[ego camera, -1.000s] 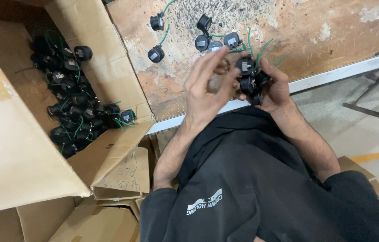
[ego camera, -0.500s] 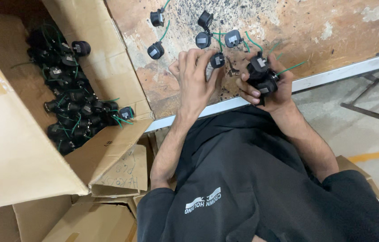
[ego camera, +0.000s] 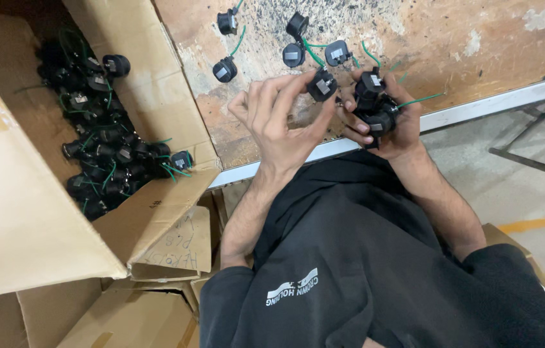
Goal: The person gathers small black cylindrical components with green wires from a workbench and from a cardboard box, holds a bundle of them in one hand, and places them into a cardboard box. They occasionally spread items on the bench and pick them up one at a time to accumulate the bundle.
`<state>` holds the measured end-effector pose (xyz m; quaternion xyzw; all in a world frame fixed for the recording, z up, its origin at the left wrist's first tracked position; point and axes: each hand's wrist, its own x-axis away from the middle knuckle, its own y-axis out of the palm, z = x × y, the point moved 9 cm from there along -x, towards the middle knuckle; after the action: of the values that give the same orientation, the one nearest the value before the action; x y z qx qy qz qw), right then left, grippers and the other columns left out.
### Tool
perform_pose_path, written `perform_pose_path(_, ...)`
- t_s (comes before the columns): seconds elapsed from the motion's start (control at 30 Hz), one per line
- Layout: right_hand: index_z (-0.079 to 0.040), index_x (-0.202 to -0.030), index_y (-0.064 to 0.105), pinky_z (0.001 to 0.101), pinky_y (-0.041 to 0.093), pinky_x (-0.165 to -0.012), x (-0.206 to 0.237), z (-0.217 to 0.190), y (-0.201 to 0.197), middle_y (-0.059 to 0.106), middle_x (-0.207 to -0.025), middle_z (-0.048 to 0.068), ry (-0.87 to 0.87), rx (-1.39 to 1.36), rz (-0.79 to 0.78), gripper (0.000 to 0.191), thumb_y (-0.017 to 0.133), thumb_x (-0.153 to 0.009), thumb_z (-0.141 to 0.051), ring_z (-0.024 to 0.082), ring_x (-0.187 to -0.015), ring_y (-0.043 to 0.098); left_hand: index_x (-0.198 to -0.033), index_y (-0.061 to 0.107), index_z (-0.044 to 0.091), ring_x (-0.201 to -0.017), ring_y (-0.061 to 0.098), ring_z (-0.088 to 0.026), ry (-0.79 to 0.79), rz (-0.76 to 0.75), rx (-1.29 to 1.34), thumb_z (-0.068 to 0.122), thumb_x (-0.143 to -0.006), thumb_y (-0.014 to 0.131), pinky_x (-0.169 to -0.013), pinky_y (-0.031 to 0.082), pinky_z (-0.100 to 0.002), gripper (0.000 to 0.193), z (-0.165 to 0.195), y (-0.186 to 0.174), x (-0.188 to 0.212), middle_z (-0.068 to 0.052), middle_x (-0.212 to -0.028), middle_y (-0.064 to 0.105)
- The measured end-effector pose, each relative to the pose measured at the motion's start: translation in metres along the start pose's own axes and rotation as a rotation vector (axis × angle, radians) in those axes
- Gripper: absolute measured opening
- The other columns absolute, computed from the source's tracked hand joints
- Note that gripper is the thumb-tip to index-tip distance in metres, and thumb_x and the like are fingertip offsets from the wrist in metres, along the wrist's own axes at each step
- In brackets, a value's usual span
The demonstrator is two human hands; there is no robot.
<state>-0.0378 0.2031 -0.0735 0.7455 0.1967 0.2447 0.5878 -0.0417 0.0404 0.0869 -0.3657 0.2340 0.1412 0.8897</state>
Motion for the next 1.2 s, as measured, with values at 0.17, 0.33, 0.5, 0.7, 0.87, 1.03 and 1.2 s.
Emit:
perform_pose_path(0.17,-0.009,-0.144,0.058,0.0266,0.043,-0.056,0.001,0.002,-0.002,0.062,-0.109,0.016,0.022,-0.032,0.010,0.049,0.049,-0.114,-0.047,0.019,-0.076,0.052,-0.117,0.072,0.013,-0.101,0.058,-0.017,-0.041,0.019,0.055,0.020,-0.082,0.091,-0.092,0.033,-0.034,0.040,-0.014,0.005,-0.001,0.003,-0.106,0.066)
perform_pose_path(0.33,-0.009,-0.144,0.058,0.0259,0.042,-0.056,0.002,0.002,-0.002,0.061,-0.108,0.016,0.024,-0.032,-0.003,0.048,0.049,-0.115,-0.047,0.019,-0.076,0.052,-0.118,0.073,0.013,-0.100,0.058,-0.017,-0.026,0.027,0.063,0.020,-0.081,0.093,-0.090,0.036,-0.034,0.042,-0.020,0.005,-0.001,0.002,-0.105,0.066)
perform_pose_path(0.5,-0.010,-0.144,0.058,0.0260,0.042,-0.056,0.002,0.002,-0.002,0.062,-0.108,0.016,0.025,-0.033,-0.019,0.048,0.049,-0.115,-0.047,0.019,-0.076,0.052,-0.123,0.071,0.010,-0.104,0.059,-0.015,-0.098,-0.002,0.280,0.012,-0.085,0.089,-0.094,0.047,-0.032,0.042,-0.032,0.012,0.003,-0.002,-0.110,0.063)
perform_pose_path(0.7,-0.009,-0.144,0.058,0.0257,0.042,-0.055,0.002,0.003,-0.004,0.062,-0.107,0.016,0.020,-0.045,0.003,0.049,0.049,-0.115,-0.048,0.019,-0.076,0.053,-0.148,0.058,0.003,-0.124,0.062,-0.014,-0.438,-0.168,1.239,-0.002,-0.108,0.068,-0.109,0.052,-0.027,0.042,-0.064,0.057,0.025,-0.007,-0.135,0.057)
perform_pose_path(0.87,-0.010,-0.143,0.058,0.0256,0.042,-0.055,0.001,0.002,0.000,0.061,-0.106,0.015,0.012,-0.010,-0.008,0.048,0.050,-0.114,-0.047,0.018,-0.076,0.053,-0.152,0.055,0.000,-0.132,0.065,-0.022,-0.553,-0.193,1.446,0.004,-0.114,0.061,-0.115,0.058,-0.038,0.039,-0.076,0.070,0.038,-0.013,-0.153,0.052)
perform_pose_path(1.03,-0.009,-0.142,0.059,0.0255,0.041,-0.054,0.000,0.001,0.002,0.060,-0.106,0.014,0.003,0.012,-0.014,0.048,0.050,-0.114,-0.047,0.018,-0.076,0.052,-0.154,0.052,0.003,-0.131,0.063,-0.020,-0.423,-0.141,1.294,0.001,-0.114,0.062,-0.113,0.054,-0.036,0.041,-0.071,0.059,0.034,-0.008,-0.154,0.049)
perform_pose_path(1.2,-0.010,-0.143,0.059,0.0258,0.041,-0.054,0.000,0.002,0.000,0.060,-0.105,0.014,0.013,0.000,-0.005,0.048,0.050,-0.114,-0.048,0.018,-0.076,0.052,-0.152,0.050,0.002,-0.127,0.065,-0.021,-0.436,-0.155,1.281,0.000,-0.113,0.061,-0.110,0.056,-0.036,0.040,-0.070,0.061,0.031,-0.009,-0.147,0.056)
